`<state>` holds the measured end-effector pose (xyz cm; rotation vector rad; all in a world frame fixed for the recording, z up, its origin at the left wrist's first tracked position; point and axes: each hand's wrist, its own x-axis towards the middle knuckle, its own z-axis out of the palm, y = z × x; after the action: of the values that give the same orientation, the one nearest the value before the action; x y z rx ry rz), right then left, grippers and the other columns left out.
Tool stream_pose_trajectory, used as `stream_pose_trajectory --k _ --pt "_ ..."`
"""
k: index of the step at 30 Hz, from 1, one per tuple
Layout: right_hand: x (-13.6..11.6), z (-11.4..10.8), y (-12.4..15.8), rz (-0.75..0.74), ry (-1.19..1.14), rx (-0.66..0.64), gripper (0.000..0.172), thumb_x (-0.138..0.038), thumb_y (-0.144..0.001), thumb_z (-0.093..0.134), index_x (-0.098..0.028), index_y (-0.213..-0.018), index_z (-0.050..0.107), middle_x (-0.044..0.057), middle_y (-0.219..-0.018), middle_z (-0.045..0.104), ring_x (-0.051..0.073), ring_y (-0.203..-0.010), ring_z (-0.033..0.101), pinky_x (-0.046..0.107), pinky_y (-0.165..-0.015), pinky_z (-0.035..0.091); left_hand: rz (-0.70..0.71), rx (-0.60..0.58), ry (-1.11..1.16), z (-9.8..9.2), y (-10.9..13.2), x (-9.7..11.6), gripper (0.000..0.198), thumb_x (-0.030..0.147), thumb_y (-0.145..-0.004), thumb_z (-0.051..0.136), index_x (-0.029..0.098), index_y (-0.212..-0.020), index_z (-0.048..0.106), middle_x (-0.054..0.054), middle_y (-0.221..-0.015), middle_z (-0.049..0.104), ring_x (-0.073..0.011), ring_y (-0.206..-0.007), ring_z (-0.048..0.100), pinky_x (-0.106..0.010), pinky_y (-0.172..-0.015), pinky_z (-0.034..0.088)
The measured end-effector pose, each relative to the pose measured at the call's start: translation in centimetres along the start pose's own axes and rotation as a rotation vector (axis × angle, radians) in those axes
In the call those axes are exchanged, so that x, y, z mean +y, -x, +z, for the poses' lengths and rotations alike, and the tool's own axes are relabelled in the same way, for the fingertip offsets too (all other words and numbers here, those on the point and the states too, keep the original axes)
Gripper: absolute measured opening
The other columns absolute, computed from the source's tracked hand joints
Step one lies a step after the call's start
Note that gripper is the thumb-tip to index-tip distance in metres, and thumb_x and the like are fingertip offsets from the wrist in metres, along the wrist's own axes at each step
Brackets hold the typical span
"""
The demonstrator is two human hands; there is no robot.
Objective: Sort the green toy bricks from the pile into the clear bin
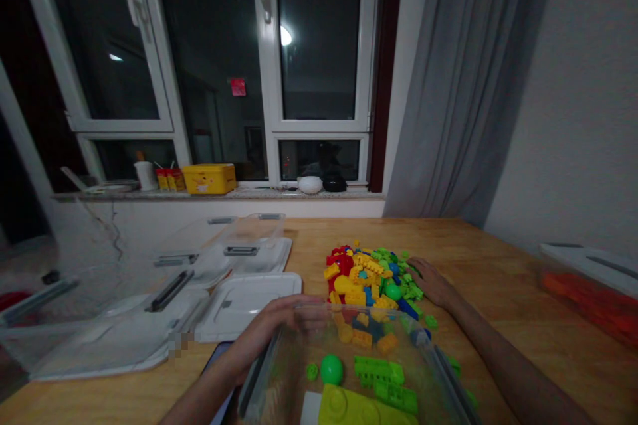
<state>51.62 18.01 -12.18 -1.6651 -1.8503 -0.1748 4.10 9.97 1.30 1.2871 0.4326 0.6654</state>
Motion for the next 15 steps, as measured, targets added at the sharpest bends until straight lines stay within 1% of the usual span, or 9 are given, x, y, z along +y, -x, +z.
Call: stream_pose_trajectory --k 3,5,9,12,15 --pt "-0.7 -0.7 0.6 -0.016 -0.009 0.019 0.041 -0.049 -0.095 0.039 -0.02 -0.114 0.061 0.012 -0.12 0.064 0.025 -0.117 0.057 0.042 -0.107 0.043 0.005 -0.005 0.02 0.3 0.1 0.2 0.057 0.006 -0.063 0.047 0.018 -0.113 0.071 -0.009 -0.116 0.074 -0.0294 -0.112 0.066 -0.047 -0.109 0.037" --pt "-0.9 -0.9 0.7 0.004 -0.002 0.049 0.042 -0.051 -0.094 0.04 -0.021 -0.117 0.059 0.012 -0.121 0.062 0.026 -0.119 0.055 0.044 -0.108 0.041 0.007 -0.01 0.032 0.1 0.0 0.0 0.057 0.006 -0.062 0.048 0.019 -0.111 0.072 -0.008 -0.115 0.075 -0.0289 -0.112 0.066 -0.046 -0.109 0.037" --pt "-0.4 -0.2 0.0 0.071 0.016 0.082 0.052 -0.054 -0.093 0.041 -0.021 -0.132 0.05 0.014 -0.137 0.053 0.03 -0.133 0.044 0.051 -0.113 0.033 -0.016 -0.05 0.008 -1.1 -0.6 -0.6 0.059 0.008 -0.06 0.049 0.019 -0.114 0.071 -0.009 -0.115 0.074 -0.0299 -0.111 0.066 -0.048 -0.109 0.036" --pt "0.4 0.6 -0.9 0.094 0.017 0.045 0.06 -0.055 -0.093 0.04 -0.018 -0.139 0.045 0.015 -0.149 0.044 0.031 -0.14 0.036 0.05 -0.117 0.028 -0.025 -0.068 -0.004 -1.9 -1.0 -1.0 0.06 0.008 -0.06 0.05 0.019 -0.115 0.071 -0.008 -0.117 0.074 -0.0307 -0.112 0.065 -0.049 -0.109 0.036" --pt "0.8 1.1 -1.8 0.092 0.012 -0.006 0.064 -0.057 -0.093 0.037 -0.016 -0.142 0.044 0.015 -0.153 0.039 0.029 -0.143 0.032 0.048 -0.119 0.026 -0.026 -0.048 -0.014 -2.2 -1.1 -1.3 0.06 0.009 -0.06 0.05 0.019 -0.115 0.07 -0.009 -0.117 0.074 -0.0322 -0.113 0.064 -0.05 -0.108 0.037"
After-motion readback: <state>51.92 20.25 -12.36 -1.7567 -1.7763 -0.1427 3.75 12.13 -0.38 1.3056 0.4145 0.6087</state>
